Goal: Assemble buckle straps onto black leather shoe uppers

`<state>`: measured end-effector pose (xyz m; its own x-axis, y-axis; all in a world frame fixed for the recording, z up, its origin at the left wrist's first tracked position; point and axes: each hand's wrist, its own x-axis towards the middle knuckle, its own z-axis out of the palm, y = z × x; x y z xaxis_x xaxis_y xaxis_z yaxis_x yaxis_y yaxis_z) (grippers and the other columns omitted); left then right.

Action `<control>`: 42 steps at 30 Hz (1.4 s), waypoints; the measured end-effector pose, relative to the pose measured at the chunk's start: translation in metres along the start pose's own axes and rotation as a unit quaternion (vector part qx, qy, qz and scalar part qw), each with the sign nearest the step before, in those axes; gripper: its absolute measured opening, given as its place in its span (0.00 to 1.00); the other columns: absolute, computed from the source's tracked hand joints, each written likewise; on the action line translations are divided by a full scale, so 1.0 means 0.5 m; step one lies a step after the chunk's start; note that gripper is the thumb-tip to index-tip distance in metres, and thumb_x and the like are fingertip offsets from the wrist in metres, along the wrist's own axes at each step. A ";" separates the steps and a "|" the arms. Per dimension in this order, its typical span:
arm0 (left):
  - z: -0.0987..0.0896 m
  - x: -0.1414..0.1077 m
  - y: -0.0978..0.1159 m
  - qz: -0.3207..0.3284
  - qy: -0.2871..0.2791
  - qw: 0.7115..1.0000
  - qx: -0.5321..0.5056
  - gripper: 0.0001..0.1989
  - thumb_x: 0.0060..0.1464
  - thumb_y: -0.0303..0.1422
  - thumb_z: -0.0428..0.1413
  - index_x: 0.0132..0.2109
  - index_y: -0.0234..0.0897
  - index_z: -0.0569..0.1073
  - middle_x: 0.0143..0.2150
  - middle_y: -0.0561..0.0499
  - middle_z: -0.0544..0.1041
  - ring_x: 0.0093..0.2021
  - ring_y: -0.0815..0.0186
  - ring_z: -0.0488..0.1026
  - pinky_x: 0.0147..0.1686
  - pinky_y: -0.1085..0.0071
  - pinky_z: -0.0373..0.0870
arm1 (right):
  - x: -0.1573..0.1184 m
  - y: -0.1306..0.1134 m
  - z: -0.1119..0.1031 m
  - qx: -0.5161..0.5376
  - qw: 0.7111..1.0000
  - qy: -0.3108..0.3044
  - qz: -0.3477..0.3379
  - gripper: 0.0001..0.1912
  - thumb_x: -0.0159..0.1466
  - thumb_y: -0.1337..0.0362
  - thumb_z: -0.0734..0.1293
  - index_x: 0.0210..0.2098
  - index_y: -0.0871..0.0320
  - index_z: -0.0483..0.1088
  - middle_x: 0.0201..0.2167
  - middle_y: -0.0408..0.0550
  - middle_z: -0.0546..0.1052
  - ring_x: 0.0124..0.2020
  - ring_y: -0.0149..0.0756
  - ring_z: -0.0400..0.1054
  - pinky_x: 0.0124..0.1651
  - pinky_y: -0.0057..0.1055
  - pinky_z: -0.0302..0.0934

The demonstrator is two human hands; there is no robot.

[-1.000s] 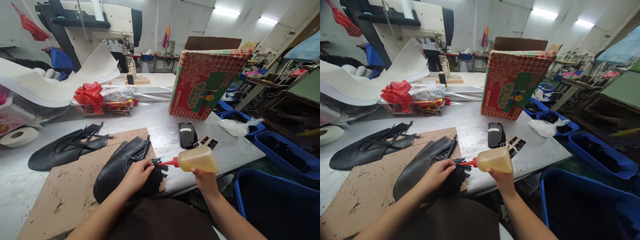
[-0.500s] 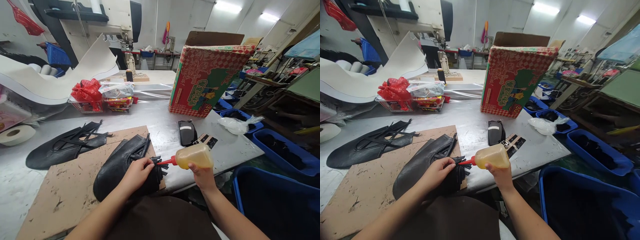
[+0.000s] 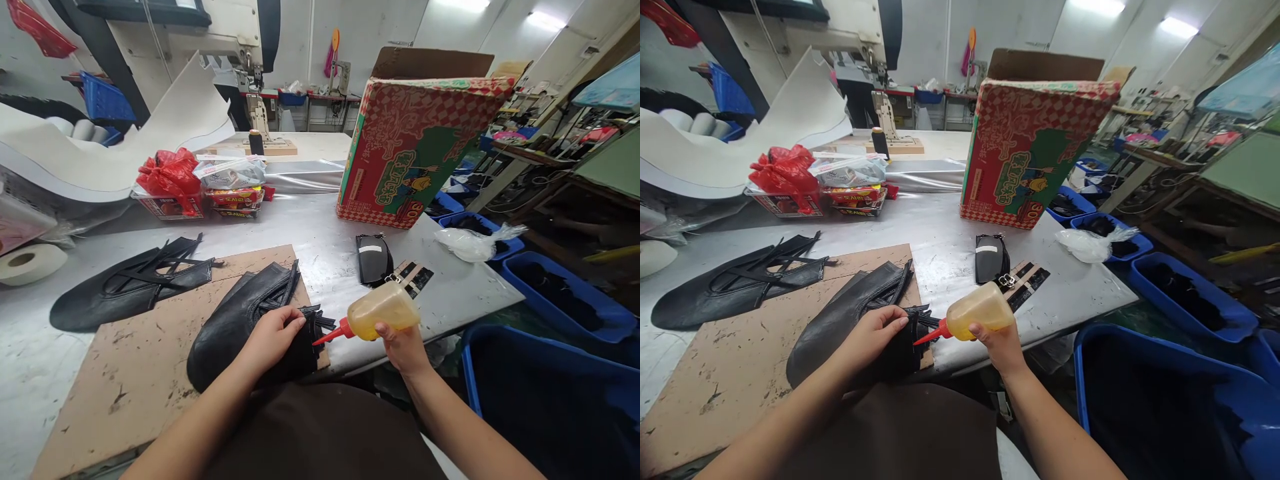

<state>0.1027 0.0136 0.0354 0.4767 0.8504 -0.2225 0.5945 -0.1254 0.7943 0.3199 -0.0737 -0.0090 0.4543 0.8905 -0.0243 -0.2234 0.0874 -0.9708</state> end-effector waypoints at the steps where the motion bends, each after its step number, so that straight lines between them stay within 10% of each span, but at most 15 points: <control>1: 0.000 0.001 -0.001 0.001 0.001 1.000 0.004 0.13 0.51 0.39 0.47 0.30 0.37 0.71 0.30 0.50 0.76 0.34 0.60 0.72 0.36 0.68 0.67 | -0.001 0.002 -0.002 0.000 1.000 -0.003 0.003 0.23 0.41 0.51 0.77 0.31 0.57 0.72 0.26 0.47 0.76 0.29 0.39 0.70 0.31 0.34 0.69; 13: -0.060 0.015 -0.001 0.021 0.074 0.972 0.221 0.13 0.56 0.33 0.48 0.45 0.35 0.73 0.46 0.44 0.74 0.50 0.55 0.67 0.52 0.62 0.60 | 0.077 -0.037 -0.029 0.158 0.986 0.049 -0.004 0.25 0.41 0.50 0.77 0.33 0.55 0.70 0.25 0.40 0.75 0.20 0.31 0.68 0.13 0.22 0.61; 22: -0.096 0.091 -0.063 -0.058 0.158 0.933 0.320 0.24 0.49 0.41 0.58 0.49 0.30 0.70 0.50 0.35 0.70 0.53 0.45 0.64 0.52 0.54 0.58 | 0.202 -0.028 0.115 0.275 0.955 -0.090 0.073 0.23 0.43 0.55 0.77 0.35 0.57 0.72 0.29 0.42 0.79 0.23 0.31 0.72 0.18 0.21 0.66; 29: -0.080 0.086 -0.094 -0.055 0.219 0.946 0.232 0.26 0.44 0.38 0.61 0.50 0.36 0.67 0.49 0.41 0.69 0.53 0.49 0.63 0.52 0.56 0.59 | 0.216 0.008 0.223 0.332 0.883 -0.249 0.219 0.25 0.46 0.50 0.76 0.39 0.56 0.71 0.35 0.43 0.80 0.31 0.38 0.74 0.45 0.50 0.69; 34: -0.097 0.097 -0.126 -0.033 0.252 0.962 0.095 0.06 0.53 0.34 0.48 0.36 0.39 0.67 0.36 0.48 0.74 0.40 0.58 0.71 0.42 0.62 0.66 | 0.227 0.038 0.234 0.328 0.890 -0.204 0.241 0.23 0.47 0.54 0.76 0.39 0.57 0.71 0.35 0.45 0.79 0.32 0.40 0.74 0.41 0.53 0.69; 42: -0.104 0.107 -0.148 0.002 0.218 0.974 -0.069 0.14 0.52 0.41 0.47 0.36 0.38 0.73 0.34 0.49 0.78 0.36 0.59 0.74 0.39 0.65 0.70 | 0.232 0.031 0.218 0.279 0.918 -0.183 0.215 0.26 0.44 0.50 0.76 0.38 0.55 0.71 0.36 0.44 0.79 0.35 0.40 0.73 0.39 0.44 0.72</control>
<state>0.0505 0.0951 -0.0058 0.1408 0.9899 0.0180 0.4866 -0.0850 0.8695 0.2753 0.0794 -0.0007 -0.0764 0.9778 -0.1953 -0.7679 -0.1826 -0.6140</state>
